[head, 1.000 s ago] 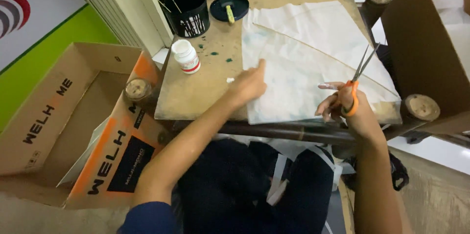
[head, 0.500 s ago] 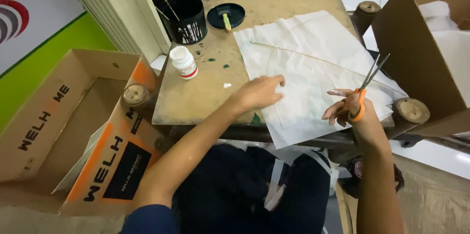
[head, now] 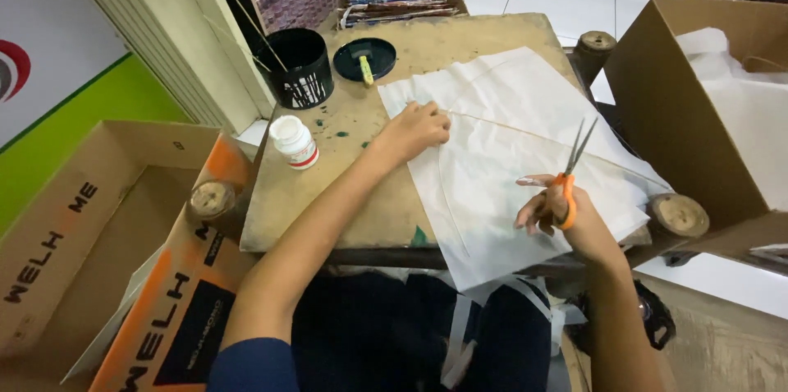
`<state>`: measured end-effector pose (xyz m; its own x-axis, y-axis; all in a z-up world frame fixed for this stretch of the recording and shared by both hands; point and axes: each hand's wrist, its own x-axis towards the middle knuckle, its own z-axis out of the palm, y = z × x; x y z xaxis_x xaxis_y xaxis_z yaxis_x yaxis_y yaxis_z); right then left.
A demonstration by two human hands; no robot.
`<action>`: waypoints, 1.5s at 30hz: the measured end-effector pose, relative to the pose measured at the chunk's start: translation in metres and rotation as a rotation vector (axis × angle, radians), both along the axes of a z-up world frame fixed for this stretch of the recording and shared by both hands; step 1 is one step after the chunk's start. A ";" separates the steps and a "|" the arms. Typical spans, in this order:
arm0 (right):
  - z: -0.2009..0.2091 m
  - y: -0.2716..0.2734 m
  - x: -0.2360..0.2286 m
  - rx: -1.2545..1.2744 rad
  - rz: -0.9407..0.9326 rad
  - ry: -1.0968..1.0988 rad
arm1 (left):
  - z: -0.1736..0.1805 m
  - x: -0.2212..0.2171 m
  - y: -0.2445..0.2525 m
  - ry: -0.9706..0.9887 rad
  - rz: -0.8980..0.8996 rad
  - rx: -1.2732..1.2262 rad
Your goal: Trimming excess paper from a kite frame using scissors
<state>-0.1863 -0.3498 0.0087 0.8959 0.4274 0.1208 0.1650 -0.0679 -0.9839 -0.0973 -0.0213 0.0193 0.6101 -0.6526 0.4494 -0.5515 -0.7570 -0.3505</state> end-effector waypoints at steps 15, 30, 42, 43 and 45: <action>-0.003 0.004 0.016 0.060 0.138 -0.030 | 0.006 -0.016 0.020 -0.305 -0.137 0.117; -0.001 -0.014 0.005 0.085 0.144 -0.025 | -0.016 -0.016 -0.014 -0.272 -0.137 0.068; -0.011 -0.030 0.005 0.018 0.095 -0.044 | -0.006 -0.042 -0.049 -0.248 -0.278 0.072; -0.007 -0.029 0.001 0.019 0.089 -0.042 | -0.006 -0.045 -0.053 -0.245 -0.283 0.072; 0.002 -0.029 -0.009 0.007 0.062 -0.040 | -0.005 -0.050 -0.062 -0.166 -0.278 0.065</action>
